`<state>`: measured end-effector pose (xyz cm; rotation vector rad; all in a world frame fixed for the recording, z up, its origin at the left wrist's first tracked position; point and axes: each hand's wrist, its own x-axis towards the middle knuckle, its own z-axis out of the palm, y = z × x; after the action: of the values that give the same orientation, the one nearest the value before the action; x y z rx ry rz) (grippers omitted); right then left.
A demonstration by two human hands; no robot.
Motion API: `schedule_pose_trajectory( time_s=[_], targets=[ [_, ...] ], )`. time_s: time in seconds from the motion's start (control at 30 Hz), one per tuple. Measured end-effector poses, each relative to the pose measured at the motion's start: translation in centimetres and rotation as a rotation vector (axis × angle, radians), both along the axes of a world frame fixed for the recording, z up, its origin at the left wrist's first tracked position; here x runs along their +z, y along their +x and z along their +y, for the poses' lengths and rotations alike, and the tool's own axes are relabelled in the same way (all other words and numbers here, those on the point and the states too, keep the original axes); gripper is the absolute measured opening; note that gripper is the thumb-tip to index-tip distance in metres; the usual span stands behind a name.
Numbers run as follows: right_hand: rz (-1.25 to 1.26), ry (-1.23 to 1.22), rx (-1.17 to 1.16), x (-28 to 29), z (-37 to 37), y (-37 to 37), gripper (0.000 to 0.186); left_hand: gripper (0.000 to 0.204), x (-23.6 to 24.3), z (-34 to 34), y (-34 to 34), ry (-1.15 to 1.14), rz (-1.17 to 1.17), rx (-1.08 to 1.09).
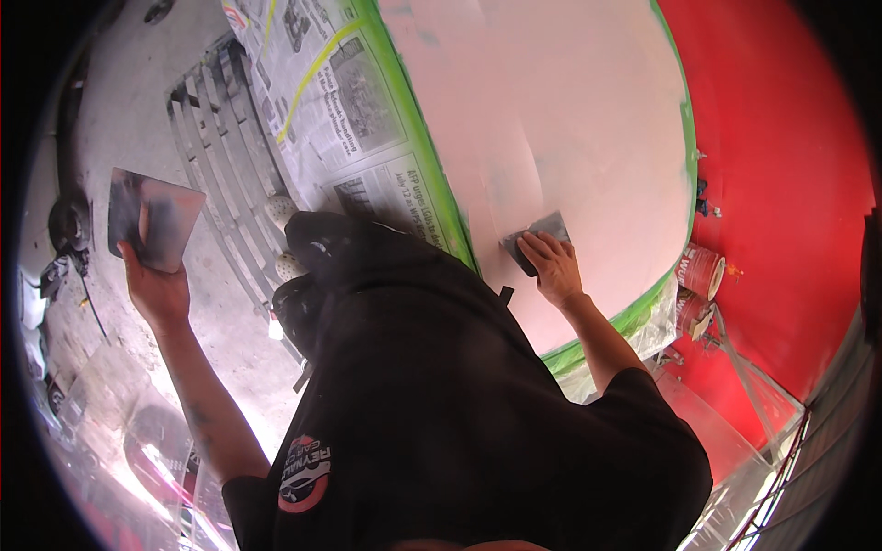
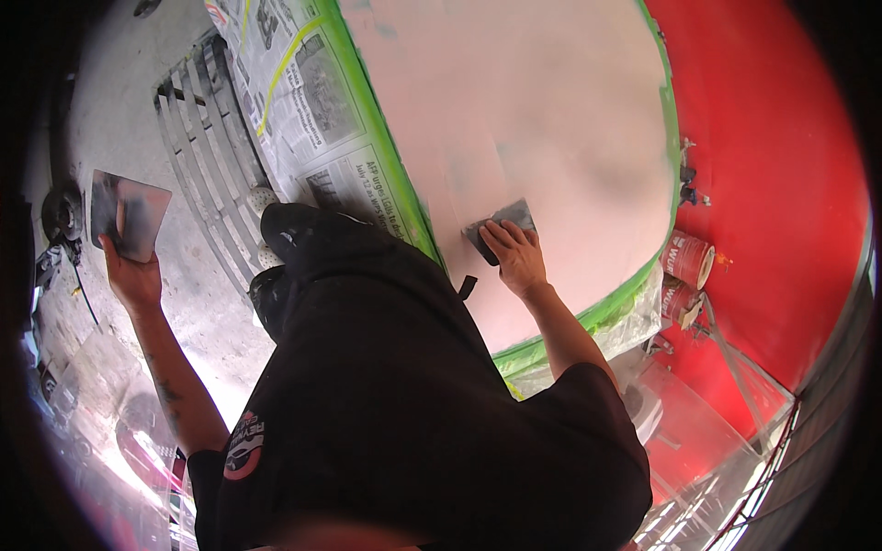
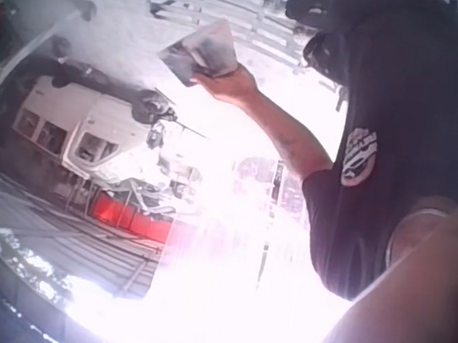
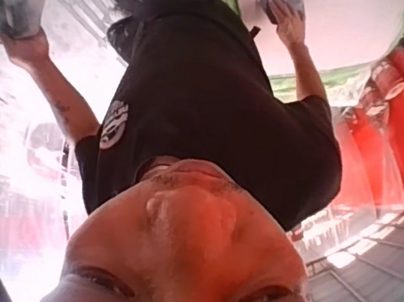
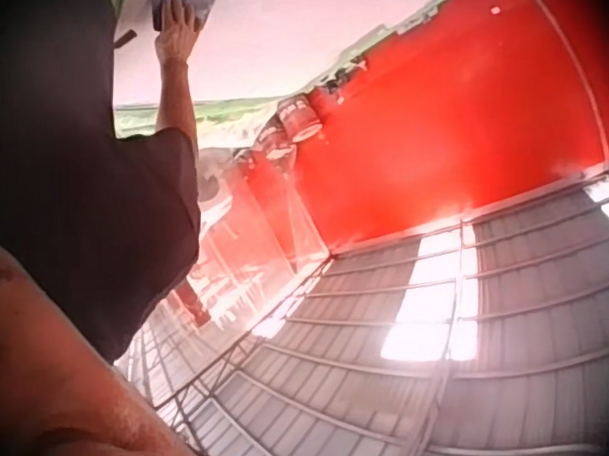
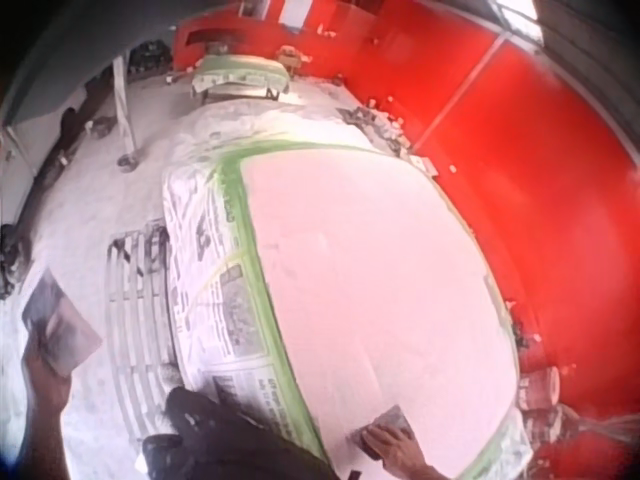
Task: Applying and smoothing auto body filler on a masked vehicle panel.
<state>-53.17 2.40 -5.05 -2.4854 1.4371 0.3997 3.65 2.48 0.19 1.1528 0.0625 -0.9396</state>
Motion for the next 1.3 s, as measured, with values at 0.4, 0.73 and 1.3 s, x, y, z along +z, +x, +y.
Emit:
schedule_pose_trajectory(
  time_s=[0.4, 0.73, 1.3],
  targets=[
    [-0.052, -0.518, 0.223, -1.4, -29.6, 17.1, 0.045, 0.051, -4.7, 4.1, 3.4, 0.02, 0.054, 0.076],
    [0.142, -0.273, 0.139, -4.4, -42.7, 29.2, 0.051, 0.05, -5.5, 3.5, 5.9, 0.099, 0.09, 0.185],
    [0.096, -0.343, 0.155, -4.1, -42.1, 28.8, 0.055, 0.052, -11.3, 2.6, 12.2, 0.035, 0.144, -0.126]
  ],
)
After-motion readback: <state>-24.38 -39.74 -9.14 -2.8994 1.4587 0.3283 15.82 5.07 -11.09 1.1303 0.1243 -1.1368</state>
